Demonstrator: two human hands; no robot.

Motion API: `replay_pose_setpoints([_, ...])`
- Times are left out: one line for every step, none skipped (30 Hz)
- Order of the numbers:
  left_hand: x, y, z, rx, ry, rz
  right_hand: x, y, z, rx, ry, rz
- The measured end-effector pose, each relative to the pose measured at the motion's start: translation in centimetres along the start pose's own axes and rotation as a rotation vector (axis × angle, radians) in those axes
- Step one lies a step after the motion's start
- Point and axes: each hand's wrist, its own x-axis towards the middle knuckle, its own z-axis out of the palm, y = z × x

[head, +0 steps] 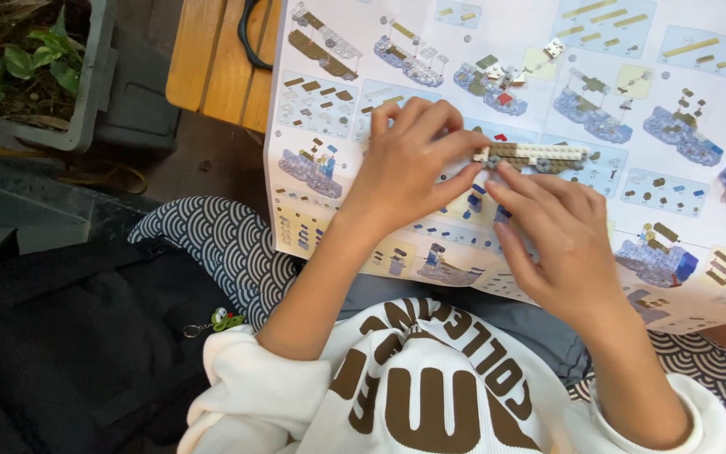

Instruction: The person assembles a Lego model by connecting small plastic bricks while referencing an instruction manual placed on their lap. They pick up individual pieces, align them with the existing structure, and press them into place.

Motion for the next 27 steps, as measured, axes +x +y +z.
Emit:
replay_pose_setpoints([0.0,0.0,-0.1,-0.002,-0.001,0.002,0.1,0.0,0.0,-0.001,0.0,0.003])
replay_pose_setpoints([0.0,0.0,-0.2,-0.004,-0.004,-0.014,0.2,-0.1,0.0,0.012,-0.003,0.005])
replay_pose_setpoints([0.0,0.0,-0.3,-0.005,-0.007,-0.03,0.3,-0.1,0.0,0.025,-0.007,0.006])
replay_pose_setpoints([0.0,-0.1,-0.2,-0.005,-0.008,-0.03,0.4,0.0,-0.1,0.026,-0.007,0.007])
replay_pose_setpoints([0.0,-0.1,0.0,-0.001,-0.012,-0.035,0.4,0.2,-0.1,0.084,0.0,0.026])
replay_pose_setpoints([0.0,-0.1,0.1,0.003,-0.016,-0.039,0.4,0.4,-0.2,0.143,0.007,0.045])
replay_pose_setpoints([-0.1,-0.3,0.3,-0.003,-0.016,-0.037,0.6,1.0,-0.5,0.139,0.006,0.05])
replay_pose_setpoints([-0.1,-0.5,0.4,-0.021,-0.02,-0.042,0.7,1.6,-0.8,0.159,0.066,0.033])
replay_pose_setpoints([-0.2,-0.6,0.7,-0.042,-0.023,-0.044,0.7,2.2,-1.2,0.175,0.127,0.019])
replay_pose_setpoints([-0.1,-0.6,0.7,-0.052,-0.023,-0.04,0.4,3.5,-1.6,0.167,0.126,0.027])
replay_pose_setpoints([-0.1,-0.6,0.6,-0.069,-0.026,-0.048,0.1,4.7,-2.0,0.089,0.176,0.055])
replay_pose_setpoints([-0.1,-0.6,0.6,-0.086,-0.029,-0.056,-0.3,6.0,-2.3,0.01,0.225,0.082])
replay_pose_setpoints([-0.1,-0.6,0.5,-0.092,-0.031,-0.053,0.0,6.5,-2.8,0.006,0.225,0.087])
replay_pose_setpoints([-0.1,-0.5,0.4,-0.091,-0.026,-0.048,0.2,7.0,-3.2,-0.064,0.238,0.09])
replay_pose_setpoints([0.0,-0.5,0.3,-0.09,-0.021,-0.044,0.4,7.6,-3.6,-0.132,0.25,0.092])
replay_pose_setpoints([0.0,-0.4,0.3,-0.095,-0.022,-0.041,0.7,7.9,-3.6,-0.136,0.25,0.097])
replay_pose_setpoints([0.0,-0.4,0.3,-0.086,-0.025,-0.049,1.1,8.3,-3.6,-0.156,0.247,0.109])
replay_pose_setpoints([0.0,-0.4,0.3,-0.076,-0.028,-0.057,1.5,8.6,-3.6,-0.177,0.243,0.121])
replay_pose_setpoints([0.0,-0.4,0.3,-0.076,-0.027,-0.058,1.9,8.7,-3.6,-0.177,0.243,0.12])
replay_pose_setpoints([0.0,-0.4,0.3,-0.077,-0.038,-0.071,2.4,8.8,-3.6,-0.18,0.231,0.105])
replay_pose_setpoints([-0.1,-0.4,0.3,-0.077,-0.05,-0.084,2.9,8.9,-3.6,-0.184,0.219,0.091])
replay_pose_setpoints([0.0,-0.4,0.4,-0.077,-0.049,-0.084,3.3,8.6,-3.5,-0.183,0.219,0.09])
replay_pose_setpoints([0.0,-0.5,0.4,-0.08,-0.045,-0.084,3.8,8.3,-3.5,-0.149,0.198,0.108])
replay_pose_setpoints([-0.1,-0.5,0.4,-0.084,-0.042,-0.083,4.2,8.0,-3.4,-0.115,0.177,0.126])
replay_pose_setpoints([-0.1,-0.4,0.4,-0.085,-0.041,-0.085,4.7,7.6,-3.3,-0.115,0.176,0.125])
replay_pose_setpoints([-0.1,-0.4,0.3,-0.086,-0.046,-0.089,5.3,7.2,-3.1,-0.11,0.168,0.107])
replay_pose_setpoints([-0.1,-0.4,0.3,-0.087,-0.051,-0.091,5.8,6.9,-3.0,-0.106,0.162,0.09])
